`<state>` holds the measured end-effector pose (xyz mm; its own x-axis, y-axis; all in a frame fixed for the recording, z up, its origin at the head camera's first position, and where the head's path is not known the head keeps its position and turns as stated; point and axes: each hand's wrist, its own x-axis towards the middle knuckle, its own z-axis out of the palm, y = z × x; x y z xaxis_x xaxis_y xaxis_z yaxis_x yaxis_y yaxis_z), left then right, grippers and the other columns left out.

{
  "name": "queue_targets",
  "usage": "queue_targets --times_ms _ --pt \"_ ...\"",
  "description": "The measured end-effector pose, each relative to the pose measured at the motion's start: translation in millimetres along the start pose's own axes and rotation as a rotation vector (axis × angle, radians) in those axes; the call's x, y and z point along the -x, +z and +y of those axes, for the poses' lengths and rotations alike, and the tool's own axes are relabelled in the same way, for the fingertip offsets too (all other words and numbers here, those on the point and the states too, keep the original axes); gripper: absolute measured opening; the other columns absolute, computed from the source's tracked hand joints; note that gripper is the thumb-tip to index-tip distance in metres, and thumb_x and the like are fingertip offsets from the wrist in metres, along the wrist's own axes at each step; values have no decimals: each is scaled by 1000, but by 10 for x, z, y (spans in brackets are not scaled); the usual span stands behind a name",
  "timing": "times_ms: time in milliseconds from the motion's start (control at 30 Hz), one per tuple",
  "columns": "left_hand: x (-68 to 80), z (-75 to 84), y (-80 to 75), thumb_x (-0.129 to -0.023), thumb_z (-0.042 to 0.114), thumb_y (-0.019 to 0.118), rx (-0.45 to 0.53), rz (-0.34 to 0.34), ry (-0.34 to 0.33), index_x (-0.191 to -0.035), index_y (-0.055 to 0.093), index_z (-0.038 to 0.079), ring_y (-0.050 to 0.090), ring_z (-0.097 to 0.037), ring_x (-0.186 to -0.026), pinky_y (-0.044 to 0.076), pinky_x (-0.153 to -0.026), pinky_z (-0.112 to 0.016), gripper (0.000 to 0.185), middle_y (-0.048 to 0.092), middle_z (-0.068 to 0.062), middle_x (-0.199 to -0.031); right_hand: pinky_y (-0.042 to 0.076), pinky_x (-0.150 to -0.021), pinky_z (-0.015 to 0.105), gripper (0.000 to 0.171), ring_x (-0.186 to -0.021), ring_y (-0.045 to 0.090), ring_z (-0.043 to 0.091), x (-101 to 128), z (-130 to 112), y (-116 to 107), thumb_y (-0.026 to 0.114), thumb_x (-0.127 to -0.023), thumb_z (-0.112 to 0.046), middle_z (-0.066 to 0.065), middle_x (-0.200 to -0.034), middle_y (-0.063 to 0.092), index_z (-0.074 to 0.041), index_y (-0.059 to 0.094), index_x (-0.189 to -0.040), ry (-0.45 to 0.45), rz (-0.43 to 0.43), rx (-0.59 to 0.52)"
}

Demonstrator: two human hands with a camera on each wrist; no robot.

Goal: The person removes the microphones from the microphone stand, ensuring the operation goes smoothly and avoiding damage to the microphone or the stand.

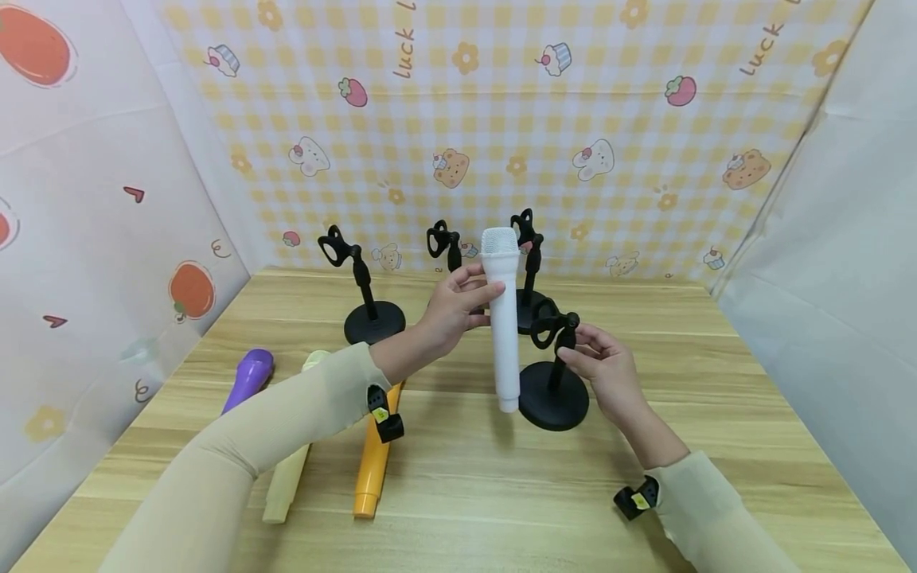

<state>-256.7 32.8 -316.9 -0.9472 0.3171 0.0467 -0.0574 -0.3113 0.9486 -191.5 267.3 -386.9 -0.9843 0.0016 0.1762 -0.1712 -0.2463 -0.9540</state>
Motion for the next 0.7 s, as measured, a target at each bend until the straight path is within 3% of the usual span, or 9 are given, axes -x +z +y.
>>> queue_targets --times_ms 433,700 --pt "52 -57 -59 -88 17 74 -30 52 -34 -121 64 8 62 -17 -75 56 -62 -30 36 66 -7 -103 55 -75 25 33 -84 68 9 -1 3 -15 61 -89 13 -3 -94 69 -16 72 -101 -10 -32 -44" --pt "79 -81 -95 -87 19 75 -35 73 -62 -119 65 9 64 -28 -86 57 -63 -32 35 68 -8 -104 55 -75 25 32 -83 68 9 2 -2 -9 61 -89 13 -3 -93 69 -15 72 -100 2 -30 -54"
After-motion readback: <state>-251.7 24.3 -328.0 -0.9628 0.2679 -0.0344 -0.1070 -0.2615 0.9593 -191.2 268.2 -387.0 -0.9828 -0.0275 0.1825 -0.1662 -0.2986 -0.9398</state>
